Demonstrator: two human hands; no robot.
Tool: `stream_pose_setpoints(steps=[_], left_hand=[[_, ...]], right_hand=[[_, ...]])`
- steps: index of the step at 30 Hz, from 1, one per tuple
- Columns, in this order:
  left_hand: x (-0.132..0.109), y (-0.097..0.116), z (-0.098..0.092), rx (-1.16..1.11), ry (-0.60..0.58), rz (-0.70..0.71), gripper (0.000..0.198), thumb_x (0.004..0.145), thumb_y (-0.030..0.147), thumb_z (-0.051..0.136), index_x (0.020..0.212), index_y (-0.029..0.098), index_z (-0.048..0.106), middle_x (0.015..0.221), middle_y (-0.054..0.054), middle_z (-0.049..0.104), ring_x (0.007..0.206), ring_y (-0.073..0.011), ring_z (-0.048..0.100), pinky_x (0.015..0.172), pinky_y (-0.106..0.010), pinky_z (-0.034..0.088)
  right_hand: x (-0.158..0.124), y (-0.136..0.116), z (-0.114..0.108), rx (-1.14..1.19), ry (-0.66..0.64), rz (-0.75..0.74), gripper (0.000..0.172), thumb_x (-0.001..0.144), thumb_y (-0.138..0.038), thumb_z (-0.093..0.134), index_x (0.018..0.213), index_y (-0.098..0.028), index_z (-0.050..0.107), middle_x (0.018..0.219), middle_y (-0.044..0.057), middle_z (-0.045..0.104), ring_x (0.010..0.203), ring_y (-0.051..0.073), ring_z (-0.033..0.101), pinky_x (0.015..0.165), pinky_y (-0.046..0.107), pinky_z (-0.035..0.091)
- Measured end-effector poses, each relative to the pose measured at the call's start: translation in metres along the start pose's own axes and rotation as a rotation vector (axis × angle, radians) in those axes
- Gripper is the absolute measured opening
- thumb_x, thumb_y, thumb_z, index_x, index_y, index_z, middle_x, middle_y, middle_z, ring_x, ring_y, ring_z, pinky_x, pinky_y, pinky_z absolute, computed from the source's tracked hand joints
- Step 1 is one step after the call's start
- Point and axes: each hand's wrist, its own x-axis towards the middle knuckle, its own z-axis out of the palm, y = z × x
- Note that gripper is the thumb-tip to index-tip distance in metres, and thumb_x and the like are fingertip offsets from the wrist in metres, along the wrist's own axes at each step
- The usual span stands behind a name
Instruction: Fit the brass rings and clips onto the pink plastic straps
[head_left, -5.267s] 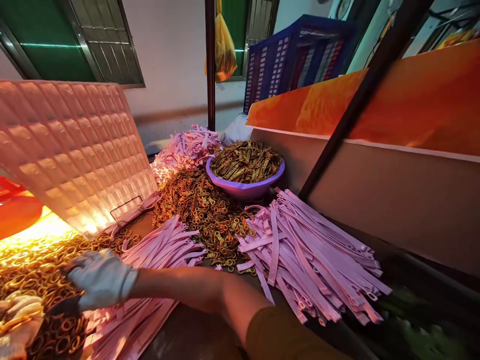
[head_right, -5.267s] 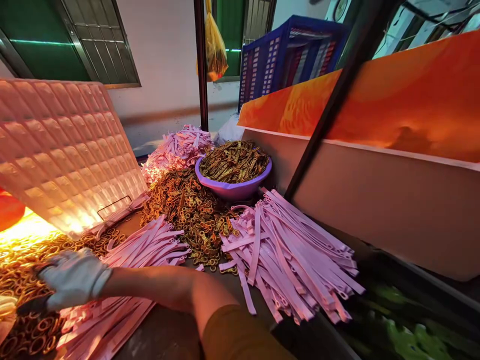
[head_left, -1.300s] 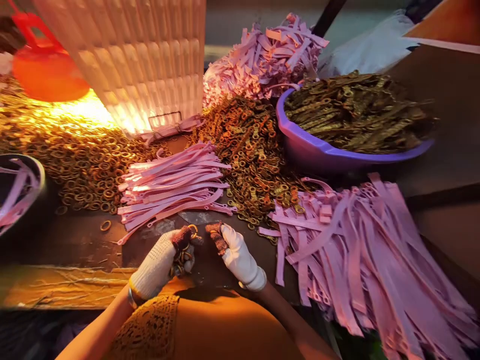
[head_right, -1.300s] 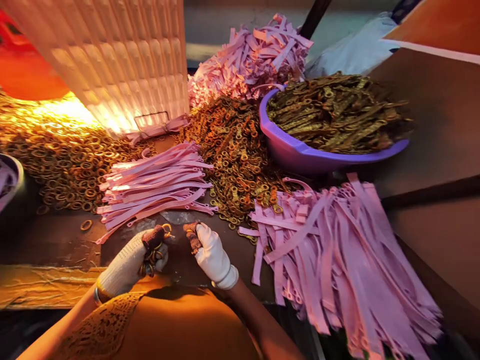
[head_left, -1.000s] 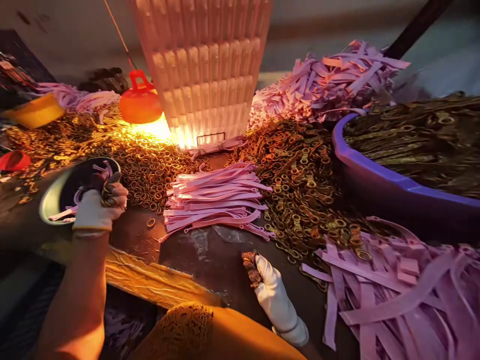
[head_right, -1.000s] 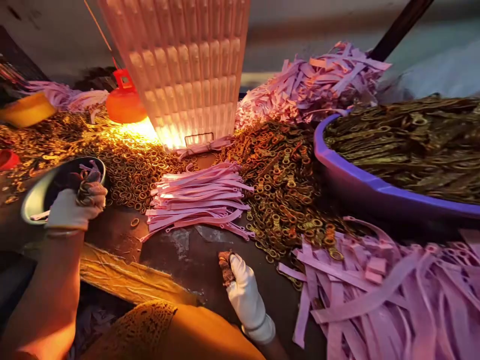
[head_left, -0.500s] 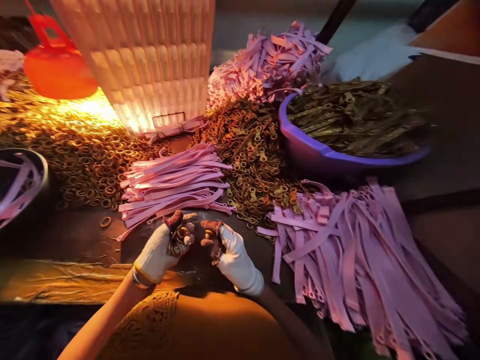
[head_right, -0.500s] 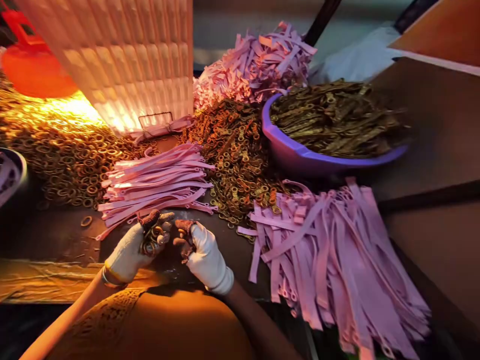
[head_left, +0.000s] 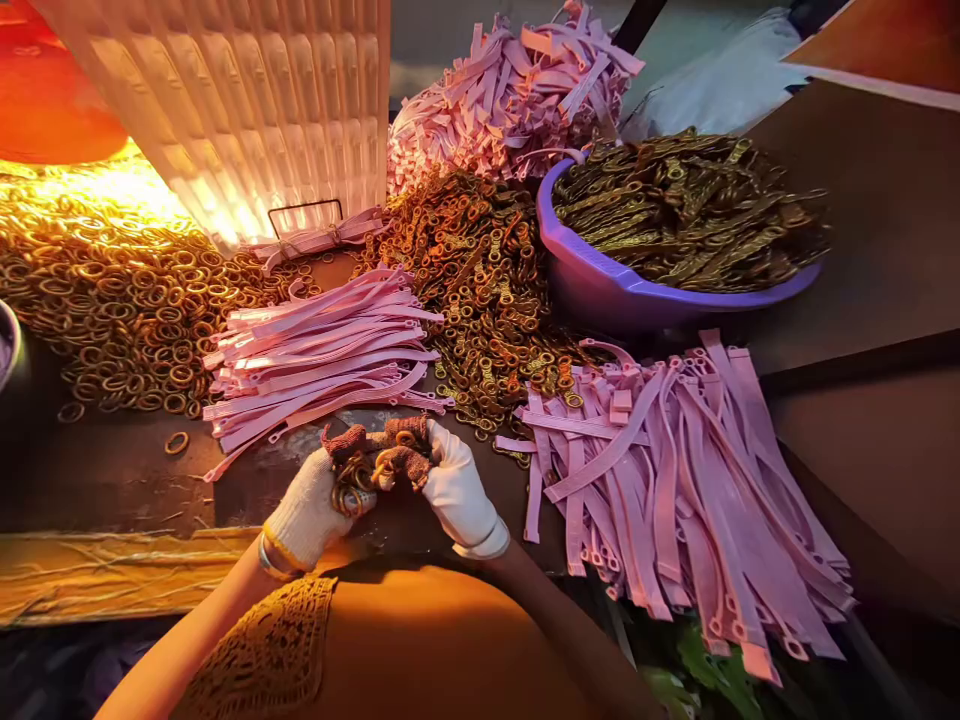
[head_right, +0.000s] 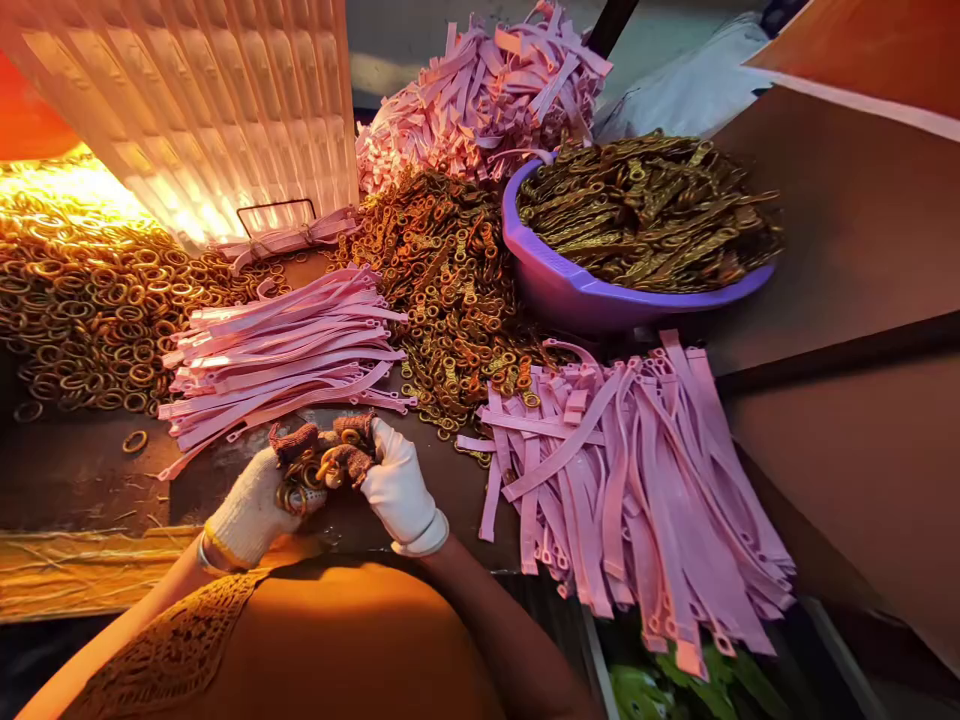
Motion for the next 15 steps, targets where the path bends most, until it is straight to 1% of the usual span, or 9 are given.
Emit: stream_pose_setpoints(steps=[1, 3, 4, 6, 8, 10, 13, 15], left_hand=[[0.0018, -0.0011, -0.0016, -0.042, -0.01, -0.044, 0.022, 0.086, 0.035, 0.066, 0.094, 0.015, 0.07, 0.082, -0.008, 0.072, 0.063, -0.0147, 0.065, 0.043, -0.017, 0.045], [0.0029, -0.0032, -0.0052, -0.098, -0.011, -0.109, 0.023, 0.086, 0.035, 0.067, 0.095, 0.013, 0.07, 0.078, -0.007, 0.07, 0.057, -0.0128, 0.061, 0.041, -0.017, 0.043], [0.0023, -0.0039, -0.0071, -0.104, -0.006, -0.123, 0.022, 0.085, 0.032, 0.069, 0.096, 0.013, 0.071, 0.077, -0.007, 0.07, 0.057, -0.0124, 0.061, 0.043, -0.017, 0.045], [-0.0004, -0.0045, -0.01, -0.081, 0.007, -0.123, 0.023, 0.081, 0.027, 0.072, 0.1, 0.013, 0.072, 0.081, -0.008, 0.071, 0.062, -0.0127, 0.063, 0.049, -0.017, 0.049], [-0.0033, -0.0038, -0.0111, -0.051, -0.01, -0.143, 0.028, 0.079, 0.026, 0.075, 0.103, 0.013, 0.073, 0.086, -0.009, 0.072, 0.063, -0.0122, 0.063, 0.049, -0.017, 0.048], [-0.005, -0.0025, -0.0106, -0.006, -0.057, -0.162, 0.029, 0.077, 0.027, 0.077, 0.103, 0.013, 0.073, 0.086, -0.007, 0.07, 0.059, -0.0095, 0.059, 0.045, -0.015, 0.043], [-0.0056, -0.002, -0.0098, 0.076, -0.13, -0.158, 0.021, 0.079, 0.03, 0.077, 0.091, 0.014, 0.071, 0.073, -0.002, 0.061, 0.05, -0.005, 0.049, 0.039, -0.013, 0.031], [-0.0061, -0.0031, -0.01, 0.104, -0.122, -0.135, 0.019, 0.08, 0.032, 0.075, 0.085, 0.015, 0.068, 0.068, 0.001, 0.056, 0.048, -0.004, 0.045, 0.04, -0.013, 0.03]], right_hand=[[0.0016, -0.001, -0.0008, 0.023, 0.03, 0.009, 0.031, 0.082, -0.038, 0.077, 0.105, -0.02, 0.067, 0.104, 0.006, 0.069, 0.087, 0.017, 0.064, 0.081, 0.031, 0.055], [0.0047, -0.0023, -0.0023, 0.017, 0.062, 0.015, 0.031, 0.077, -0.035, 0.081, 0.101, -0.019, 0.069, 0.103, 0.006, 0.069, 0.089, 0.017, 0.063, 0.083, 0.03, 0.054], [0.006, -0.0025, -0.0029, 0.009, 0.071, 0.017, 0.031, 0.075, -0.034, 0.081, 0.099, -0.019, 0.069, 0.101, 0.005, 0.068, 0.089, 0.017, 0.063, 0.082, 0.028, 0.053], [0.008, -0.0021, -0.0033, 0.004, 0.081, 0.032, 0.029, 0.074, -0.033, 0.081, 0.098, -0.019, 0.07, 0.096, 0.004, 0.068, 0.085, 0.016, 0.061, 0.075, 0.025, 0.052], [0.0092, -0.0013, -0.003, -0.001, 0.09, 0.039, 0.027, 0.075, -0.032, 0.079, 0.096, -0.019, 0.07, 0.092, 0.003, 0.066, 0.081, 0.015, 0.059, 0.069, 0.024, 0.05], [0.0096, -0.0001, -0.0022, -0.012, 0.109, 0.024, 0.025, 0.074, -0.032, 0.078, 0.094, -0.019, 0.07, 0.09, 0.003, 0.065, 0.081, 0.015, 0.058, 0.069, 0.023, 0.05], [0.009, 0.0023, -0.0011, -0.026, 0.131, 0.005, 0.026, 0.075, -0.032, 0.077, 0.096, -0.018, 0.069, 0.091, 0.003, 0.064, 0.08, 0.014, 0.057, 0.072, 0.024, 0.05], [0.0081, 0.004, -0.0008, -0.029, 0.131, 0.005, 0.029, 0.076, -0.034, 0.076, 0.099, -0.018, 0.068, 0.092, 0.003, 0.064, 0.077, 0.013, 0.056, 0.07, 0.024, 0.051]])
